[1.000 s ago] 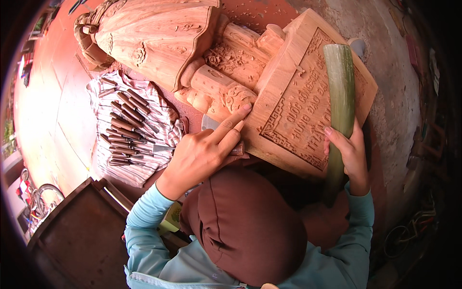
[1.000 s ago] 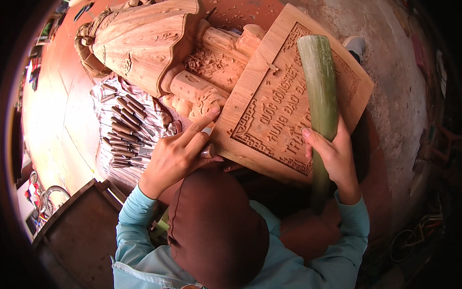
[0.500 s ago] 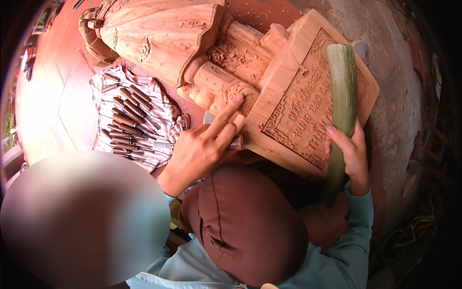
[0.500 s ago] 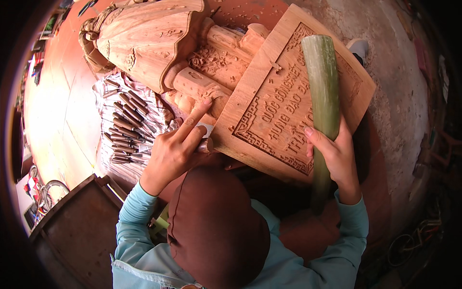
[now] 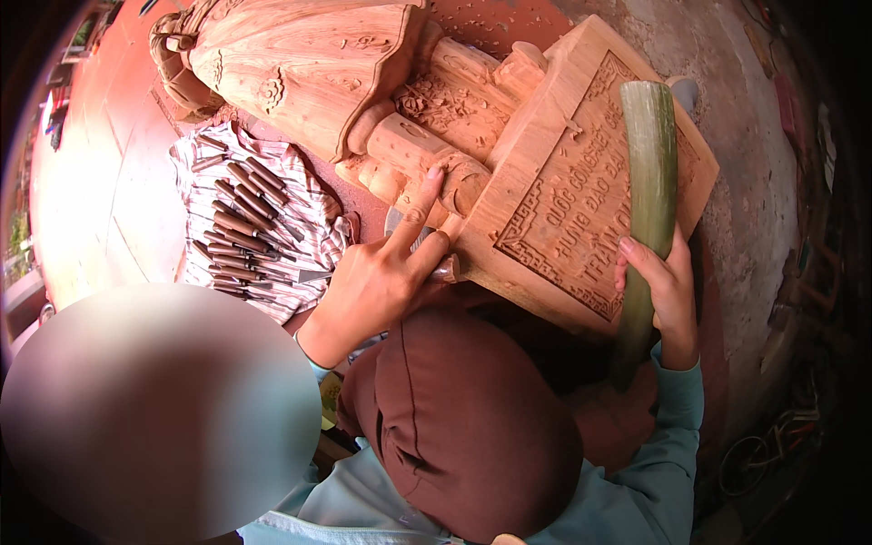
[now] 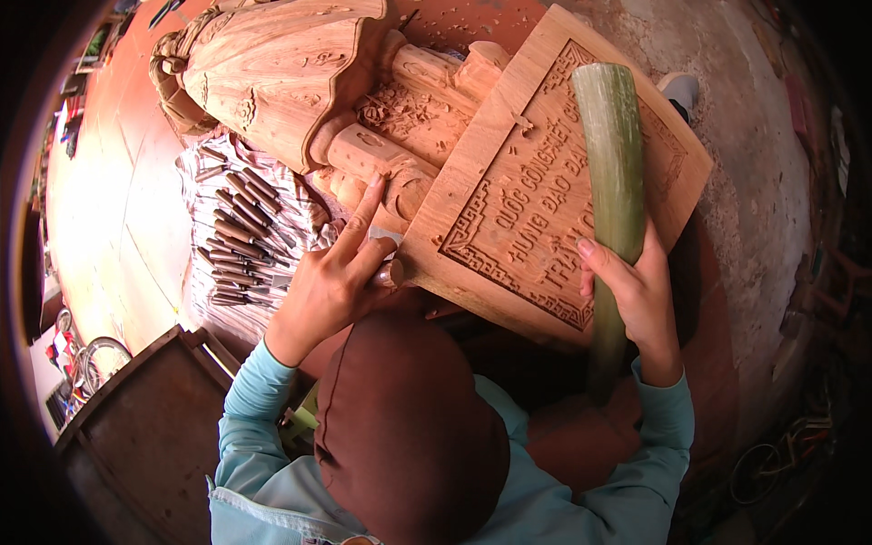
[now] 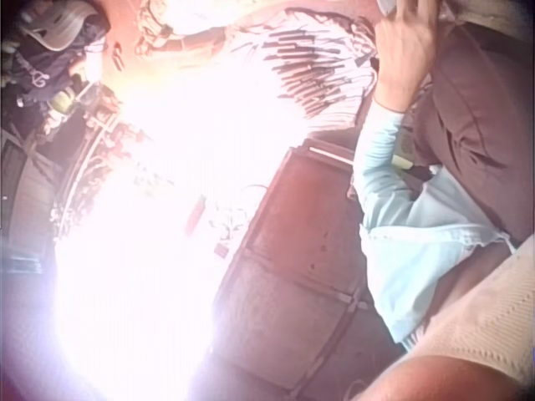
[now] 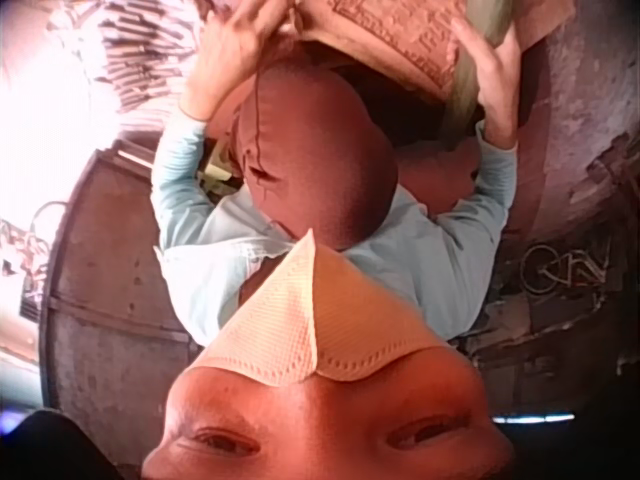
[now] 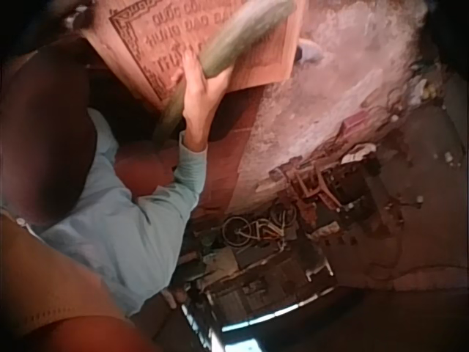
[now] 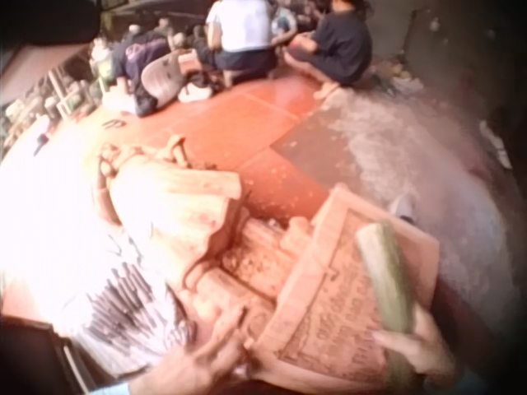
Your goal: The person sits on the floor and carves a wooden statue using a chisel and a wooden mallet. They repeatedly strike the chisel to shape the wood and occasionally switch tools from a nearby cloth.
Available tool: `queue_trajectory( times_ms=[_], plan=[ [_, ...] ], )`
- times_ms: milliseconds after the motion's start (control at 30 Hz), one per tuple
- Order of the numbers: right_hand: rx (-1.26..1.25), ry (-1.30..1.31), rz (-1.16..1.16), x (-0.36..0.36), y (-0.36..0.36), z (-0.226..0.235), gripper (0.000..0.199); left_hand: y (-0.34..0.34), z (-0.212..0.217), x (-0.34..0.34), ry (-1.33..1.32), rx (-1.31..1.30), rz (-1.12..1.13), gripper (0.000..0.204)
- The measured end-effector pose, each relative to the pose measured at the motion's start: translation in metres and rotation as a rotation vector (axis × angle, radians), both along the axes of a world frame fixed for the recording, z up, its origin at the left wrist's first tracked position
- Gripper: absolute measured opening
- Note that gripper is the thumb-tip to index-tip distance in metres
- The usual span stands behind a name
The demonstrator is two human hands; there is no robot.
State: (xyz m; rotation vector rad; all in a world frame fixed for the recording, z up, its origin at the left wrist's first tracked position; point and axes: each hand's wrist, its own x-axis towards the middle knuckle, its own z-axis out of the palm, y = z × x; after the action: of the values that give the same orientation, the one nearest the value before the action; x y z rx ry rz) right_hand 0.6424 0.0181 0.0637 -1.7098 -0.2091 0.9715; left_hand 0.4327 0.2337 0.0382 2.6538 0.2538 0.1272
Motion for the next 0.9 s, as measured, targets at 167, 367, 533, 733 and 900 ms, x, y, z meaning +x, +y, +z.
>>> queue_trajectory(
  times_ms=[167, 367, 533, 733, 900],
  plan=[
    [0.005, 0.001, 0.003, 0.0, -0.001, 0.0, 0.04, 0.002, -0.011, -0.023, -0.077, -0.089, 0.002, 0.03],
    [0.008, 0.024, -0.005, 0.0, -0.001, 0.002, 0.04, -0.002, -0.007, -0.027, -0.218, -0.254, 0.105, 0.044],
    [-0.009, 0.005, -0.006, 0.0, 0.0, 0.001, 0.039, -0.02, 0.028, 0.014, -0.377, -0.263, -0.049, 0.038],
    [0.069, -0.135, -0.05, 0.009, -0.018, -0.014, 0.047, -0.065, 0.041, 0.113, -0.534, -0.165, -0.054, 0.031],
    [-0.152, -0.084, 0.01, 0.027, -0.01, 0.035, 0.044, -0.068, 0.011, 0.173, -0.593, -0.229, 0.343, 0.033]
  ],
)
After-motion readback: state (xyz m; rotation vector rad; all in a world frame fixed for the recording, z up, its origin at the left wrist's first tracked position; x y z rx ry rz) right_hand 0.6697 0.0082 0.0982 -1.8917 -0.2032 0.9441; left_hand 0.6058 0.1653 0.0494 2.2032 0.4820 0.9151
